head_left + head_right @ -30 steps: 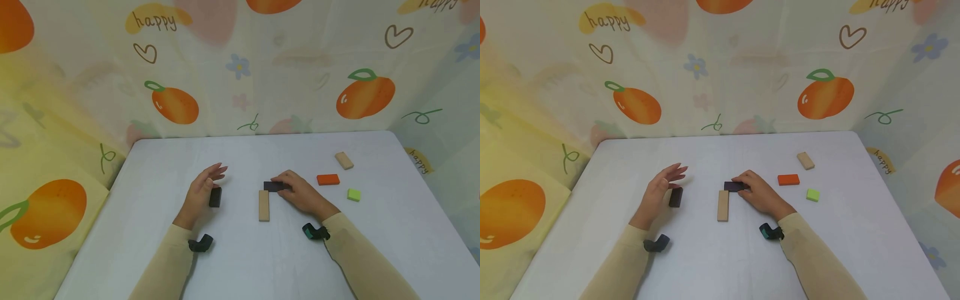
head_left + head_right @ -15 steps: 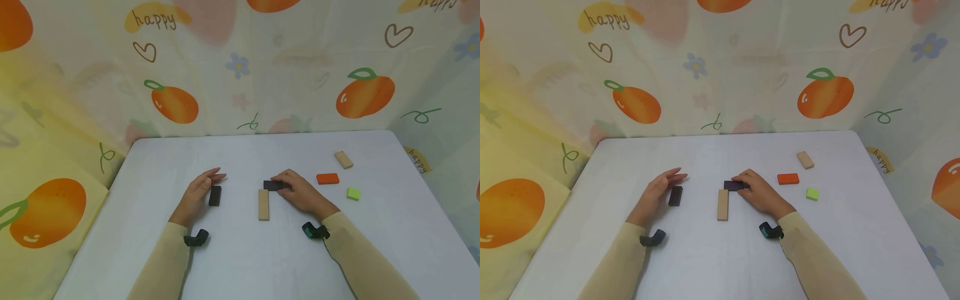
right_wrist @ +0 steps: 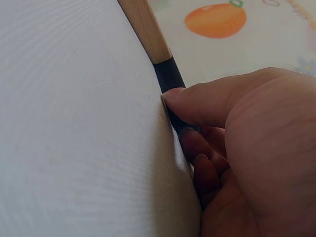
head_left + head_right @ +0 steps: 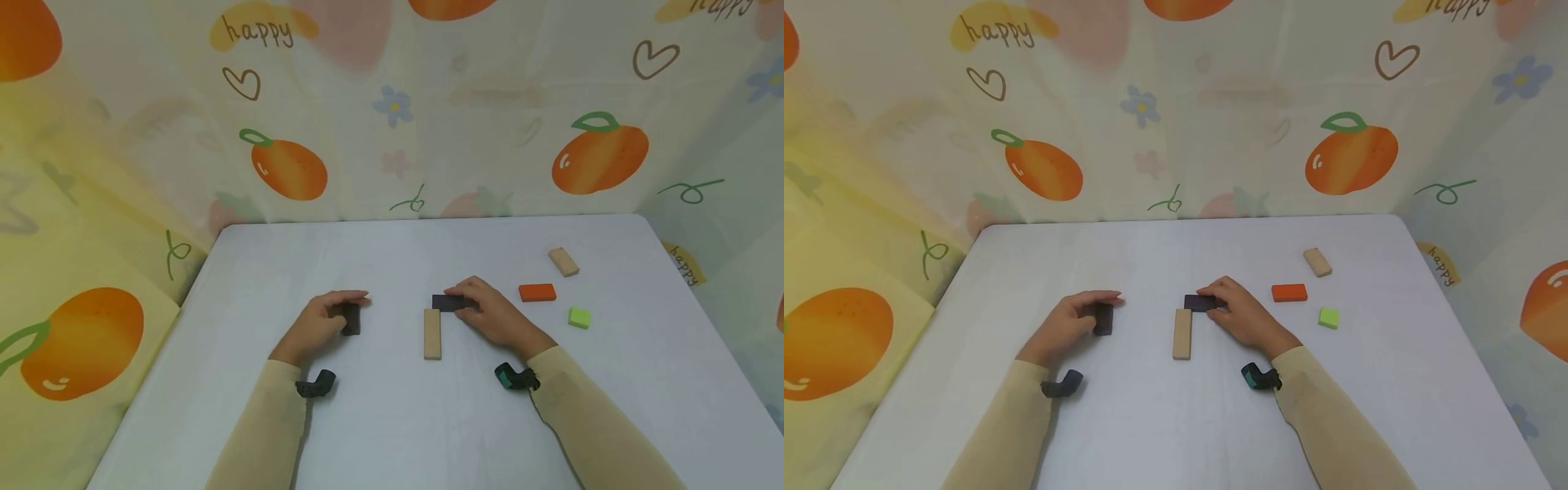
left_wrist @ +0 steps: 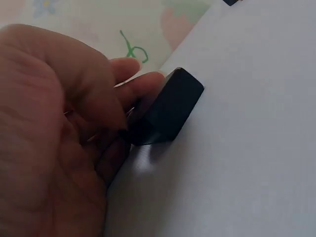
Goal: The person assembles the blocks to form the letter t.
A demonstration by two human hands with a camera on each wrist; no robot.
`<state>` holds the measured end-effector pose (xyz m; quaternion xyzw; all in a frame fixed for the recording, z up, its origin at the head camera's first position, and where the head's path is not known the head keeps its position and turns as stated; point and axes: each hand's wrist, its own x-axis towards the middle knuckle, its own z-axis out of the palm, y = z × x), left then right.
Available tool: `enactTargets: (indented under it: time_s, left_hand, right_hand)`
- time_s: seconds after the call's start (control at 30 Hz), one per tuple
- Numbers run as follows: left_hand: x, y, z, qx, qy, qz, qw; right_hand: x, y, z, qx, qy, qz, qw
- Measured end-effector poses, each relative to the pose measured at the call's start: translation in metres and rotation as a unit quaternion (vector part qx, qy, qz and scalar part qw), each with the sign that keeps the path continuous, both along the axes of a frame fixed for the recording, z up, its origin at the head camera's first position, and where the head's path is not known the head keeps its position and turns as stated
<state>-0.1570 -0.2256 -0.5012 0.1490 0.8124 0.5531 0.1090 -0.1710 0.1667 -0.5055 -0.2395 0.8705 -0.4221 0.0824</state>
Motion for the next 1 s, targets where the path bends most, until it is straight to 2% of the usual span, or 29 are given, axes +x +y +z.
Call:
enactTargets:
  time_s: [0.27, 0.5, 0.67, 1.0]
  left_hand:
    - [-0.004, 0.0, -0.004, -0.051, 0.057, 0.005, 0.9971]
    - [-0.003, 0.008, -0.003, -0.11, 0.123, 0.002, 0.9863]
    - [-0.001, 0.012, -0.003, -0.143, 0.137, 0.005, 0.9802]
    - [0.001, 0.02, -0.004, -0.129, 0.149, 0.03, 0.98]
  right_hand:
    - [0.0, -0.001, -0.001, -0.002, -0.002, -0.002, 1.0]
    - [0.0, 0.0, -0.002, 0.002, 0.0, -0.005, 1.0]
    - [0.0, 0.0, -0.002, -0.001, -0.002, -0.004, 1.0]
    - [0.001, 0.0, 0.0, -0.001, 0.003, -0.002, 1.0]
